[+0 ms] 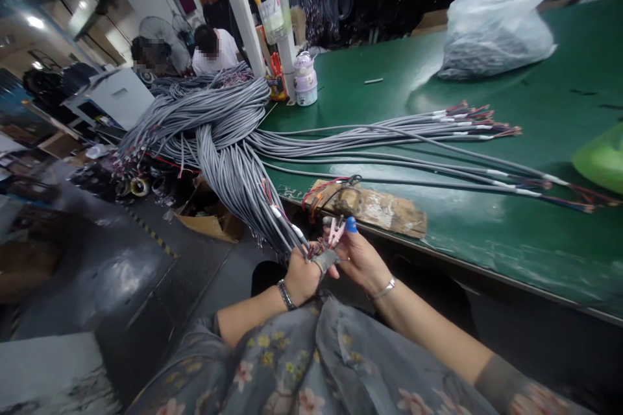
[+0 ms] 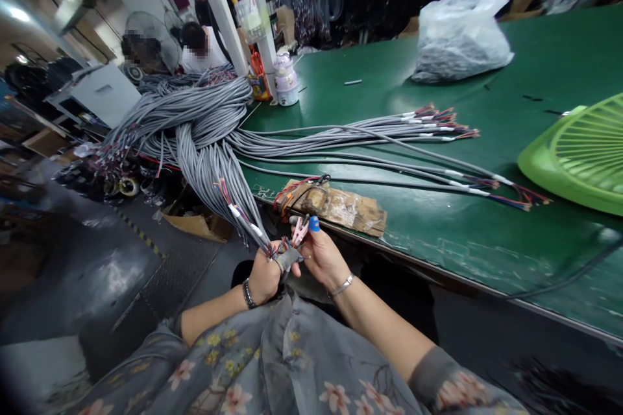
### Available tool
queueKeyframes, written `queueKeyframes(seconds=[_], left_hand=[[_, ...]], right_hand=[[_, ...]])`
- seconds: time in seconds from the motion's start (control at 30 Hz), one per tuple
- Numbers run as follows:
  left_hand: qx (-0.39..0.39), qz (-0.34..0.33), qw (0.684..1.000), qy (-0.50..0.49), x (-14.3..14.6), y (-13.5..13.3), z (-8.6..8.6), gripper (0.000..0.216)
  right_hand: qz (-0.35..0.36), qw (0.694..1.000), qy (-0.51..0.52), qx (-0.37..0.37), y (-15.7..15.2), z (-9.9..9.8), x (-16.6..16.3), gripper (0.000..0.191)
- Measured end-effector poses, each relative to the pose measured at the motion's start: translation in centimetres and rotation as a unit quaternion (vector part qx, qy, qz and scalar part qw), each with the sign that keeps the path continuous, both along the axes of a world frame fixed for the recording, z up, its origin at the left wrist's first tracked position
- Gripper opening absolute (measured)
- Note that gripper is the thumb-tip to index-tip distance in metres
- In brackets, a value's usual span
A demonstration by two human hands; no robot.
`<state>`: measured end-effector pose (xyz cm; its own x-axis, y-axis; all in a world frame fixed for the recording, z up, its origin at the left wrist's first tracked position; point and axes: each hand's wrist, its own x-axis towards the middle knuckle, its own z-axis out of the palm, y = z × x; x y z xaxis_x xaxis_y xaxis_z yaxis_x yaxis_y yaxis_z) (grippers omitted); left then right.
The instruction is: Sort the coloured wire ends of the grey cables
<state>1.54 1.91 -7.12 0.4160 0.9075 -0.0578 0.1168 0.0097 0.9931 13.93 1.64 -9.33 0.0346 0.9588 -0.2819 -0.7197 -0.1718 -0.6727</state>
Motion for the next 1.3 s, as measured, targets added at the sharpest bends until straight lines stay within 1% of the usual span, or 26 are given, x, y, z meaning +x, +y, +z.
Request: queueKeyframes(seconds=[0.13,0.27,0.37,0.43,0.5,0.63,0.73,0.83,0.97,1.13,1.23,1.3], left_hand=[[-0.010,0.001,1.000,0.002,-0.5,-0.2,0.1,0.045],[0.004,0.021,1.000,-0.017,-1.0,-0.5,0.1,0.042],[0.015,0.055,0.998,-0.035,-1.0,-0.7,0.0,0.038],[0.017,0.072,0.996,-0.040,-0.8,-0.6,-0.2,0.035],[0.020,0.078,0.996,-0.037,-0.6,-0.6,-0.4,0.034],[0.029,0.077,0.996,-0.023,-0.3,-0.4,-0.8,0.037],[0.030,0.067,0.997,-0.022,-0.1,-0.4,-0.6,0.037],[0.029,0.054,0.998,-0.023,0.2,-0.5,0.0,0.037],[0.032,0.039,0.998,-0.024,0.5,-0.4,0.6,0.040],[0.013,0.031,0.999,-0.020,0.5,-0.4,0.7,0.043],[0.002,0.034,0.999,-0.024,0.4,-0.5,0.7,0.042],[0.006,0.037,0.999,-0.025,0.3,-0.5,0.7,0.042]], right_hand=[[0.010,0.999,-0.026,0.016,-0.5,0.1,0.2,0.053],[0.038,0.999,-0.019,0.014,-0.8,0.1,0.6,0.056],[0.034,0.999,-0.012,0.017,-0.7,0.1,0.8,0.047],[0.017,1.000,-0.015,0.010,-0.6,0.1,0.7,0.039],[-0.003,1.000,-0.019,0.004,-0.6,0.1,0.6,0.036],[-0.034,0.999,-0.009,0.009,-0.5,0.1,0.2,0.041],[-0.008,1.000,0.017,0.004,-0.3,-0.1,0.0,0.044],[0.027,0.998,0.054,-0.010,0.0,-0.4,-0.1,0.045],[0.027,0.994,0.104,-0.004,0.2,-0.7,-0.2,0.040],[0.050,0.985,0.157,0.057,0.3,-1.1,-0.4,0.033],[0.032,0.983,0.171,0.052,0.3,-1.2,-0.5,0.028],[0.018,0.986,0.161,0.037,0.2,-1.0,-0.4,0.031]])
